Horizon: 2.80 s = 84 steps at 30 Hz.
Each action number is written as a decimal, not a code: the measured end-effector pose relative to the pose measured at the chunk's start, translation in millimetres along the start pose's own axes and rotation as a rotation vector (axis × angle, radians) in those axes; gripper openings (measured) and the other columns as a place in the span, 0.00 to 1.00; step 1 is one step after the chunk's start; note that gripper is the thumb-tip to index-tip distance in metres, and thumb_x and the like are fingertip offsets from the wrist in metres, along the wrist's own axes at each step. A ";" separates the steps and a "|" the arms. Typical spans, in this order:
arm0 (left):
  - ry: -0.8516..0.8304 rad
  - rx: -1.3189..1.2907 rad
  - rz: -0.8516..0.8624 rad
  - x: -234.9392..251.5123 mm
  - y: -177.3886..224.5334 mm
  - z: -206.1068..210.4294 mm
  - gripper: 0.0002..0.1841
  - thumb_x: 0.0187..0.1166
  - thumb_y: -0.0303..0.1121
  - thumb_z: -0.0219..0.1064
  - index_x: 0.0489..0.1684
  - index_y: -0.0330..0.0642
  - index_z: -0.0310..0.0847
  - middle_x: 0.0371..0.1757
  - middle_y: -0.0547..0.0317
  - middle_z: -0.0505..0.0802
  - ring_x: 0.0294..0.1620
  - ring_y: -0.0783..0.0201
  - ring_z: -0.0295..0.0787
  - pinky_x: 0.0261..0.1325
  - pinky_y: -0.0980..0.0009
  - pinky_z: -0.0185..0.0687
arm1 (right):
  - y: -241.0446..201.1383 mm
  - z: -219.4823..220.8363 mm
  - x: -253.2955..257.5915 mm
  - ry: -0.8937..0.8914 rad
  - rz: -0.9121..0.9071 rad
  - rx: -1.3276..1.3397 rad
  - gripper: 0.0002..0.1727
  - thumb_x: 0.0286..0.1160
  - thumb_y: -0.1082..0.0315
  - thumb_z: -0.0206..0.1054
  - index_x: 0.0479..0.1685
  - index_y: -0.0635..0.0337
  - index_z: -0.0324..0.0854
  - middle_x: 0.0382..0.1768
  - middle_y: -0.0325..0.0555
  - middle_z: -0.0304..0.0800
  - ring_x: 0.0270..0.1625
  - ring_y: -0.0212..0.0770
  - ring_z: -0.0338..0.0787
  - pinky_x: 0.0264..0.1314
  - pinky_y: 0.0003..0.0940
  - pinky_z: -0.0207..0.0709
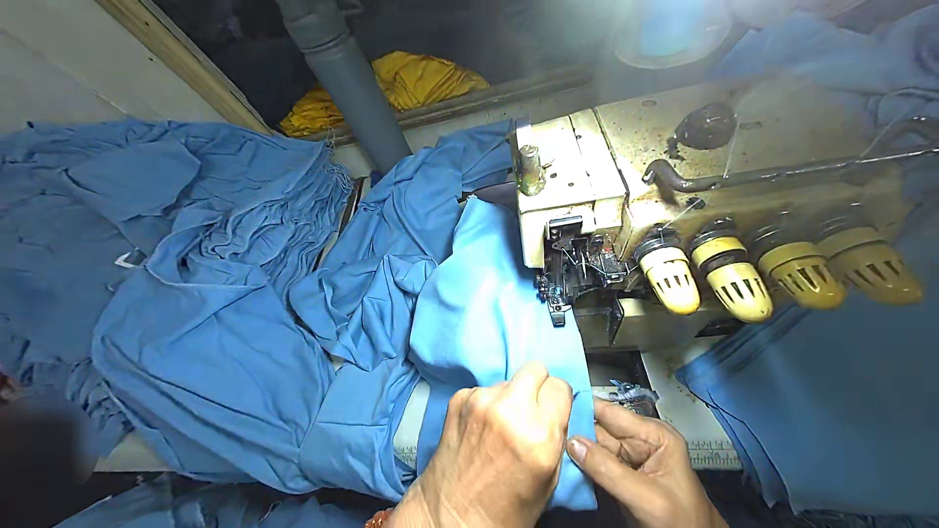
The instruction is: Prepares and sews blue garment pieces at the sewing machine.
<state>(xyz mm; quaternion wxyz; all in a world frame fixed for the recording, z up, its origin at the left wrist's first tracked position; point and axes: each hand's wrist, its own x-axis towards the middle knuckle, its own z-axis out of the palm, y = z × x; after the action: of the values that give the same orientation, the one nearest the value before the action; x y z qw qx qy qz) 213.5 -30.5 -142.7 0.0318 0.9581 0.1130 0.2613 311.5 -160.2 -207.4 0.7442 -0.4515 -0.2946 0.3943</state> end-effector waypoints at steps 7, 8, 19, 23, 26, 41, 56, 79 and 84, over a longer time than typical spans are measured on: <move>0.003 0.153 -0.062 35.3 6.8 8.7 0.11 0.69 0.33 0.69 0.15 0.44 0.82 0.16 0.62 0.76 0.12 0.65 0.75 0.11 0.72 0.62 | 3.6 14.5 22.0 0.091 -0.049 0.002 0.08 0.65 0.80 0.66 0.33 0.57 0.89 0.22 0.24 0.87 0.25 0.15 0.81 0.30 0.15 0.77; -0.002 0.171 -0.073 38.3 8.7 10.1 0.12 0.69 0.33 0.69 0.14 0.43 0.81 0.16 0.61 0.75 0.12 0.64 0.74 0.10 0.72 0.62 | 3.5 15.7 23.5 0.107 -0.057 0.013 0.09 0.66 0.80 0.67 0.31 0.56 0.90 0.24 0.25 0.90 0.27 0.16 0.85 0.32 0.15 0.80; 0.116 -0.134 -0.431 -54.7 -40.2 -30.0 0.13 0.71 0.29 0.58 0.32 0.45 0.93 0.32 0.69 0.94 0.33 0.81 0.88 0.38 0.81 0.85 | 11.5 21.0 24.9 0.185 -0.013 0.023 0.09 0.72 0.78 0.64 0.30 0.63 0.91 0.21 0.39 0.91 0.24 0.26 0.88 0.29 0.21 0.83; -0.100 -0.286 -0.460 -102.2 -55.7 1.8 0.18 0.75 0.23 0.54 0.44 0.37 0.95 0.48 0.55 0.98 0.53 0.67 0.95 0.60 0.70 0.89 | 12.6 20.5 25.7 0.178 0.025 0.030 0.08 0.72 0.76 0.65 0.31 0.63 0.91 0.22 0.41 0.91 0.24 0.27 0.88 0.29 0.21 0.82; -0.194 -0.167 -0.525 -102.7 -69.2 26.1 0.16 0.80 0.31 0.58 0.53 0.31 0.88 0.56 0.38 0.92 0.60 0.45 0.91 0.64 0.49 0.85 | 11.8 13.9 18.5 0.033 0.025 0.016 0.06 0.72 0.74 0.68 0.35 0.61 0.91 0.26 0.38 0.92 0.29 0.27 0.91 0.35 0.23 0.86; -0.070 0.043 -0.493 -36.4 -109.9 -89.1 0.10 0.79 0.24 0.62 0.39 0.38 0.92 0.37 0.54 0.95 0.35 0.62 0.91 0.42 0.59 0.86 | 42.5 -28.2 -79.8 0.039 -0.101 -0.783 0.21 0.70 0.71 0.74 0.59 0.78 0.85 0.50 0.61 0.95 0.53 0.44 0.96 0.62 0.38 0.88; -0.020 -0.124 -0.156 -13.6 -28.2 -36.5 0.08 0.73 0.40 0.63 0.27 0.56 0.88 0.30 0.76 0.89 0.41 0.79 0.84 0.68 0.62 0.66 | 16.6 -3.3 -31.3 0.075 -0.039 -0.199 0.10 0.72 0.81 0.66 0.49 0.72 0.86 0.33 0.33 0.96 0.34 0.20 0.92 0.42 0.21 0.88; -0.125 0.070 -0.114 3.7 -5.1 -26.9 0.11 0.75 0.35 0.62 0.25 0.50 0.89 0.23 0.64 0.87 0.33 0.62 0.82 0.63 0.52 0.62 | -2.8 -2.8 0.1 0.079 -0.124 -0.315 0.04 0.65 0.83 0.65 0.32 0.71 0.86 0.26 0.37 0.93 0.30 0.17 0.88 0.37 0.15 0.84; 0.002 0.178 0.025 28.5 -0.3 3.5 0.09 0.69 0.33 0.66 0.19 0.49 0.85 0.20 0.64 0.83 0.29 0.62 0.80 0.60 0.53 0.64 | 14.8 -3.6 26.4 0.157 -0.392 -0.487 0.06 0.67 0.73 0.68 0.28 0.67 0.85 0.22 0.38 0.89 0.26 0.16 0.84 0.32 0.11 0.79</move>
<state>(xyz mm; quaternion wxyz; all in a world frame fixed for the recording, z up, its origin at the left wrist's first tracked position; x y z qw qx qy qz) 239.1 -23.6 -131.7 -0.0569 0.9583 0.1237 0.2514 323.2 -135.1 -220.1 0.6965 -0.5801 -0.4033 0.1252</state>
